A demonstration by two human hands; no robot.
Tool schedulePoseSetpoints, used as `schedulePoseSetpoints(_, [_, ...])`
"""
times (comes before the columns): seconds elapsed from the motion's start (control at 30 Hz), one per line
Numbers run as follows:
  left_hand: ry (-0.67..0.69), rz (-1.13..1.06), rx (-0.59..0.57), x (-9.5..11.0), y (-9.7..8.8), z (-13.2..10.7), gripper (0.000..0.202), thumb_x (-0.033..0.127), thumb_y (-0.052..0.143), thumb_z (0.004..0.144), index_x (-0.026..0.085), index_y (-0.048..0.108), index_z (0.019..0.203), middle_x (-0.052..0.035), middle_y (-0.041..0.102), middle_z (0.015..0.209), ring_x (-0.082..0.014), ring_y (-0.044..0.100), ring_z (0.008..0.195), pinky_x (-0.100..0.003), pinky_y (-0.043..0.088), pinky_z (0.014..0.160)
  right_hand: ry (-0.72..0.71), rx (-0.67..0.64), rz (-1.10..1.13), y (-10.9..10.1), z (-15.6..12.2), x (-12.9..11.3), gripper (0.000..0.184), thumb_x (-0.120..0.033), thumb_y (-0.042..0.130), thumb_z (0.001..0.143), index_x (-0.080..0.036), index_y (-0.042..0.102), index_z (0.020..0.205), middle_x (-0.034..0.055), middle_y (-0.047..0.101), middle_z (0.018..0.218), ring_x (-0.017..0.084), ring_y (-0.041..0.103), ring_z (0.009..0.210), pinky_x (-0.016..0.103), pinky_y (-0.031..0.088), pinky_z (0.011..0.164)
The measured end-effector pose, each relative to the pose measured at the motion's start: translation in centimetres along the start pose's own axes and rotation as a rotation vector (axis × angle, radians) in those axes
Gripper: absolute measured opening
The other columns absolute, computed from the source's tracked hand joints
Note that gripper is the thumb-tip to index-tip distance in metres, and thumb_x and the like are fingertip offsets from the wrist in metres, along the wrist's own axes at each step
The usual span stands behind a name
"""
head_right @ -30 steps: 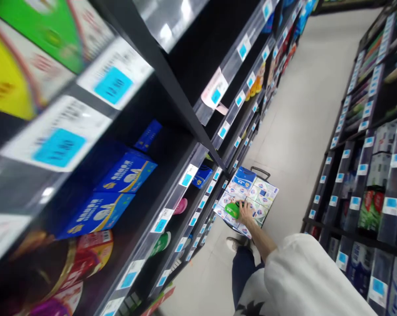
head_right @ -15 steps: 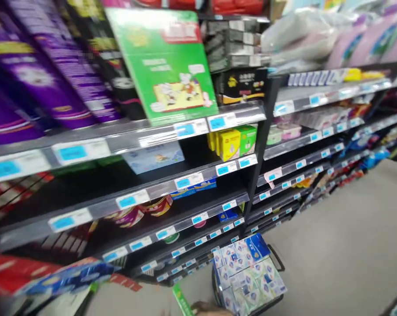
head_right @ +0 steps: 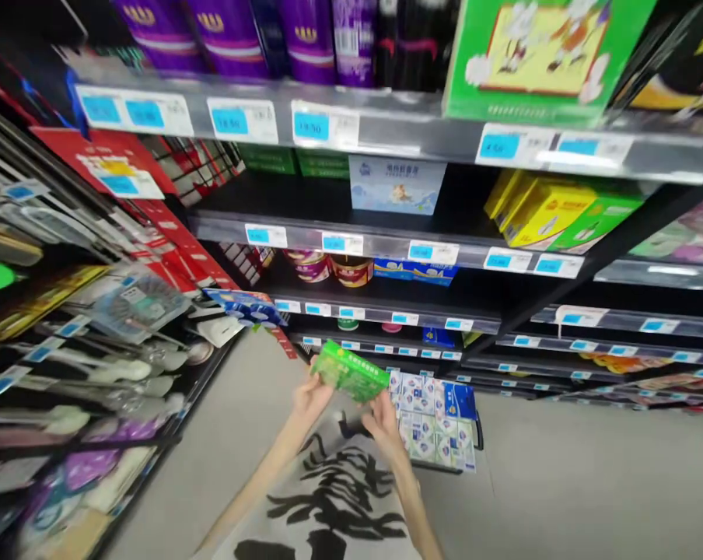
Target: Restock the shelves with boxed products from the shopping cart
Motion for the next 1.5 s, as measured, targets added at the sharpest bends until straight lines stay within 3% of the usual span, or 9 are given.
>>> schedulePoseSetpoints(0.1, [0.032, 0.009, -0.006, 0.4, 0.7, -1.3, 0.048, 0.026, 0.095, 0.057, 0.025, 0.073, 0.100, -0.0043, 0.073, 0.098, -0.0271, 0.068, 0.109, -0.043, 0.046, 0.109, -0.088, 0.058, -0.115, 0.9, -0.1, -1.3, 0.038, -0.049, 0.082, 0.083, -0.025, 0.073, 0.110, 0.0081, 0.077, 0.103, 0.025, 0.072, 0.098, 0.043, 0.058, 0.096])
schedulePoseSetpoints(0.27, [0.078, 0.112, -0.077, 1.4, 2.2, -2.0, 0.054, 0.037, 0.094, 0.056, 0.029, 0.073, 0.106, -0.0094, 0.070, 0.113, -0.0330, 0.064, 0.112, -0.049, 0.048, 0.103, -0.250, -0.004, -0.251, 1.7, 0.2, -3.7, 0.024, -0.034, 0.073, 0.090, -0.025, 0.077, 0.112, 0.0110, 0.077, 0.118, 0.029, 0.071, 0.114, 0.049, 0.055, 0.104])
schedulePoseSetpoints(0.53, [0.004, 0.289, -0.087, 2.4, 3.1, -3.2, 0.059, 0.021, 0.089, 0.060, 0.032, 0.069, 0.115, -0.0064, 0.061, 0.147, -0.0371, 0.046, 0.145, -0.050, 0.043, 0.113, 0.072, 0.228, -0.001, 0.6, 0.4, -0.5, 0.042, -0.050, 0.084, 0.078, -0.021, 0.071, 0.105, 0.0045, 0.077, 0.088, 0.019, 0.071, 0.066, 0.031, 0.059, 0.061])
schedulePoseSetpoints(0.73, [-0.046, 0.370, -0.360, 2.3, 5.6, -4.5, 0.059, 0.013, 0.086, 0.071, 0.029, 0.068, 0.125, -0.0065, 0.050, 0.162, -0.0318, 0.039, 0.154, -0.042, 0.042, 0.113, 0.284, 0.375, 0.349, 0.6, 0.6, -1.1, 0.067, -0.056, 0.084, 0.076, -0.023, 0.065, 0.131, 0.0069, 0.079, 0.115, 0.027, 0.074, 0.109, 0.038, 0.064, 0.087])
schedulePoseSetpoints(1.0, [-0.012, 0.481, -0.415, 1.6, 5.5, -4.1, 0.055, 0.018, 0.084, 0.080, 0.032, 0.065, 0.130, -0.0075, 0.045, 0.165, -0.0311, 0.036, 0.156, -0.043, 0.043, 0.116, 0.283, 0.383, 0.388, 0.0, 0.3, -0.9, 0.072, -0.052, 0.084, 0.078, -0.027, 0.059, 0.140, 0.0061, 0.073, 0.130, 0.027, 0.070, 0.120, 0.039, 0.063, 0.095])
schedulePoseSetpoints(1.2, [0.249, 1.267, -0.684, 2.2, 7.0, -4.2, 0.057, 0.013, 0.078, 0.082, 0.028, 0.066, 0.136, -0.0106, 0.039, 0.168, -0.0378, 0.024, 0.160, -0.062, 0.026, 0.128, 0.255, 0.453, 0.352, -0.7, 0.5, -0.6, 0.074, -0.051, 0.084, 0.075, -0.029, 0.058, 0.140, 0.0056, 0.074, 0.127, 0.027, 0.072, 0.109, 0.040, 0.062, 0.089])
schedulePoseSetpoints(1.33, [0.409, 1.616, -0.747, 0.8, 7.1, -4.3, 0.077, -0.001, 0.063, 0.081, 0.032, 0.056, 0.150, -0.0061, 0.038, 0.169, -0.0348, 0.018, 0.162, -0.065, 0.024, 0.129, 0.148, 0.359, 0.249, -0.6, 0.4, -1.7, 0.072, -0.047, 0.084, 0.078, -0.029, 0.056, 0.142, 0.0047, 0.076, 0.118, 0.024, 0.072, 0.108, 0.035, 0.059, 0.092])
schedulePoseSetpoints(1.43, [0.408, 1.408, -0.607, -0.2, 6.6, -4.1, 0.078, 0.004, 0.069, 0.080, 0.030, 0.054, 0.152, -0.0088, 0.042, 0.166, -0.0353, 0.025, 0.160, -0.061, 0.023, 0.130, 0.105, 0.165, 0.202, 0.4, 0.1, -3.6, 0.065, -0.046, 0.079, 0.084, -0.031, 0.056, 0.143, 0.0065, 0.074, 0.129, 0.022, 0.074, 0.097, 0.033, 0.060, 0.083])
schedulePoseSetpoints(1.5, [0.228, 1.068, -0.394, -0.8, 5.3, -3.6, 0.068, 0.010, 0.079, 0.074, 0.024, 0.065, 0.140, -0.0122, 0.059, 0.152, -0.0369, 0.042, 0.150, -0.055, 0.031, 0.127, 0.084, -0.031, 0.130, 1.5, -0.2, -5.1, 0.055, -0.043, 0.076, 0.088, -0.033, 0.060, 0.139, 0.0077, 0.064, 0.146, 0.017, 0.074, 0.078, 0.031, 0.060, 0.071])
Point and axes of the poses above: each hand's wrist, its own z-axis towards the middle knuckle, its own y-axis out of the palm, x = y × z, the point moved 5 cm from there along z, towards the middle knuckle
